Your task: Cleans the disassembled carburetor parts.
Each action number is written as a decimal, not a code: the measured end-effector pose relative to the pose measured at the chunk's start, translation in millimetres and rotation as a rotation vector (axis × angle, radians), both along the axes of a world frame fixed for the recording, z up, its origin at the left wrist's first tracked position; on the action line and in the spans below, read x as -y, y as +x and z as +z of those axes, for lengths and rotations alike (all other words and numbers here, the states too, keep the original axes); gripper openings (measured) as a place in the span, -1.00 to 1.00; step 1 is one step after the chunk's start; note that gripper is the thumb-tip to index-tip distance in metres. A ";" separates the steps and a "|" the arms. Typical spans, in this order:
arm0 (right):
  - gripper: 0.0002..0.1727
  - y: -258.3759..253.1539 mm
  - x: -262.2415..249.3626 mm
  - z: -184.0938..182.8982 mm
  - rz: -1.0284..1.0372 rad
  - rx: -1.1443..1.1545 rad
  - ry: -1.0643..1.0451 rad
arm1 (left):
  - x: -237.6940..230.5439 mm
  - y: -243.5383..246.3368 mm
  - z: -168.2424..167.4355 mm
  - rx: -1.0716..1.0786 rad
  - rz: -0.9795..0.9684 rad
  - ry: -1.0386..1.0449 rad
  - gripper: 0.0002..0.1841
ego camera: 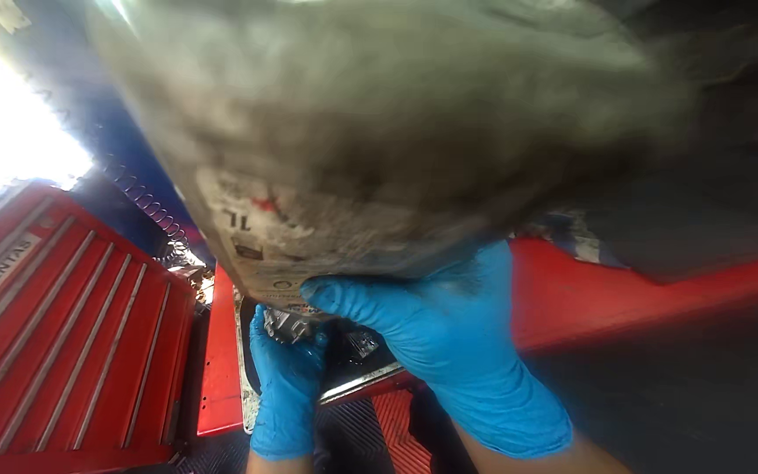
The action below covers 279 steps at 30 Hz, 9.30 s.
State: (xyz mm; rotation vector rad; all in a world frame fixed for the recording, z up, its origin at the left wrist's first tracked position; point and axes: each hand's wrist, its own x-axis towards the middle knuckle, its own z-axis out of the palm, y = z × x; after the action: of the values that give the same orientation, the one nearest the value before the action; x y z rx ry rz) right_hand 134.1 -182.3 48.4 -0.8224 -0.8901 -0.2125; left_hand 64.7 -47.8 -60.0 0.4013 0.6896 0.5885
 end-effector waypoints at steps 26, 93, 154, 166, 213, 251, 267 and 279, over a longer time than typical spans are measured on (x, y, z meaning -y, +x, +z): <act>-0.32 7.2 4.8 0.9 -0.002 -0.055 0.213 | 0.1 -0.5 4.0 -0.083 -0.071 0.055 -0.44; -0.33 11.3 12.7 3.1 -0.033 -0.048 0.114 | 1.3 -3.4 -17.1 0.113 -0.099 0.512 -0.19; -0.25 10.4 31.3 4.0 -0.096 -0.012 0.098 | -21.7 -23.9 -20.9 -0.357 0.170 2.366 -0.56; -0.22 7.4 32.6 5.7 -0.108 -0.044 0.137 | -15.2 -24.2 -25.4 -0.257 0.051 2.083 -0.33; -0.27 19.9 46.4 6.4 -0.157 -0.037 0.114 | -18.7 -27.1 -23.9 -0.297 0.409 2.315 -0.71; -0.43 16.7 41.9 1.4 0.036 -0.056 0.137 | -30.2 -36.1 -19.2 -0.319 0.568 2.344 -0.71; -0.35 11.6 39.0 4.3 0.028 -0.060 0.204 | -18.9 -28.4 -18.0 -0.357 0.508 2.428 -0.72; -0.32 3.2 31.2 3.4 0.021 -0.028 0.105 | -17.3 -29.6 -20.1 -0.402 0.505 2.371 -0.65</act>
State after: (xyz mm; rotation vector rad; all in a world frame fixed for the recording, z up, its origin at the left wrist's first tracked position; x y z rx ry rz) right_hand 137.4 -213.6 51.8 -0.7162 -0.8535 -0.2266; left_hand 35.1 -30.5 -80.1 2.6262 0.0851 1.6688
